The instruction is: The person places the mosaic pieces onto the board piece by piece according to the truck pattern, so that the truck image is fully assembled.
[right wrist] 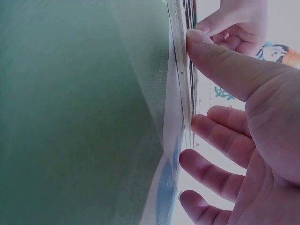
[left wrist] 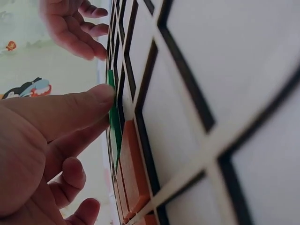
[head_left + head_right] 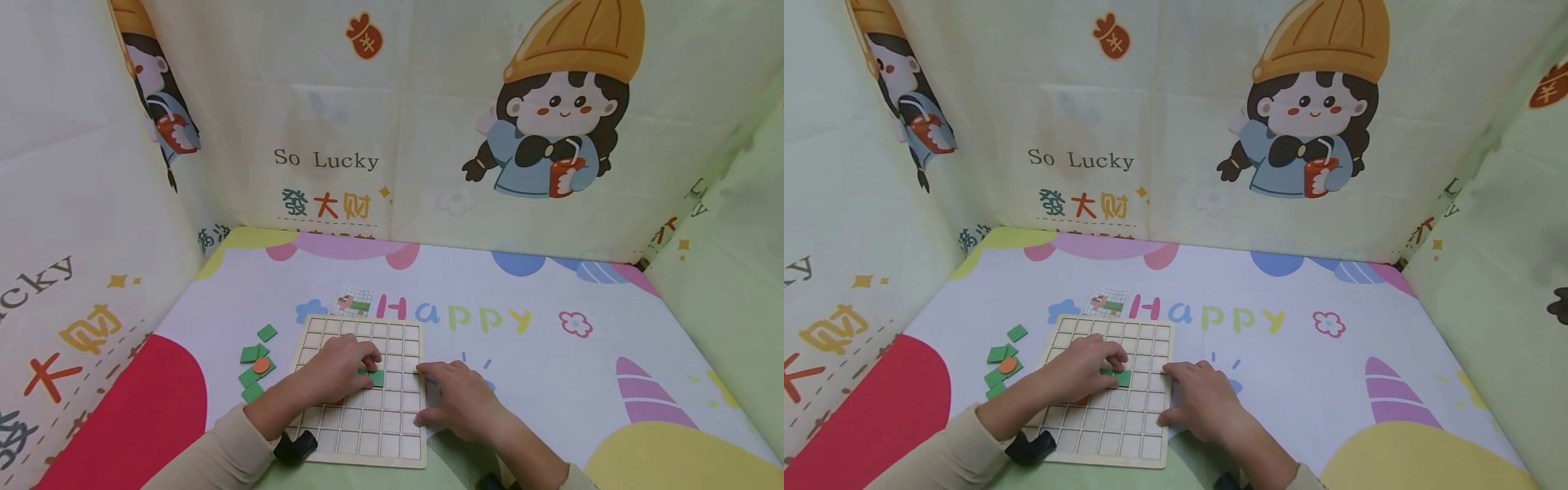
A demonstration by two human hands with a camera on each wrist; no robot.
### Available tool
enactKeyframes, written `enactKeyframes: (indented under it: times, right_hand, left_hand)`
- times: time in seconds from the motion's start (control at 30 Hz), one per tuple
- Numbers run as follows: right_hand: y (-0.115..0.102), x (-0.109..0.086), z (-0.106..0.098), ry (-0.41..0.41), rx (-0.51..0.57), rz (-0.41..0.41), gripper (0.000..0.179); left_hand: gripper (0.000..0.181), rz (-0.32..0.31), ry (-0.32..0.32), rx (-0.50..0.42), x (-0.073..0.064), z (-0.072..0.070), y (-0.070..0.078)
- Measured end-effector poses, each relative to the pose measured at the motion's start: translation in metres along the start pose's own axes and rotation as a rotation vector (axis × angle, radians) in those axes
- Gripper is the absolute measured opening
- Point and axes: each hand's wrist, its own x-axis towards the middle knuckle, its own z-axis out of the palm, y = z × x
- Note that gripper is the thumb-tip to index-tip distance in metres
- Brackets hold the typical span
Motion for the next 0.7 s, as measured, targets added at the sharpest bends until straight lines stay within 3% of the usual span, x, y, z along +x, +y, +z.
enactKeyframes:
  times: [0.23,0.43,0.57,0.7]
  right_hand:
    - [0.000,0.000,0.001,-0.004,-0.003,0.005,0.069]
    - [0.001,0.000,0.001,-0.004,0.009,-0.002,0.069]
    - [0.000,0.000,0.000,-0.003,0.014,-0.017,0.069]
    - [0.000,-0.001,-0.001,0.004,0.007,-0.022,0.068]
  left_hand:
    - [0.026,-0.005,-0.021,-0.002,0.000,0.001,-0.002]
    - [0.034,-0.043,-0.027,-0.121,-0.005,-0.008,-0.011]
    - [0.041,-0.116,0.047,-0.180,-0.016,-0.026,-0.020]
    - [0.044,-0.179,0.139,-0.135,-0.028,-0.045,-0.035]
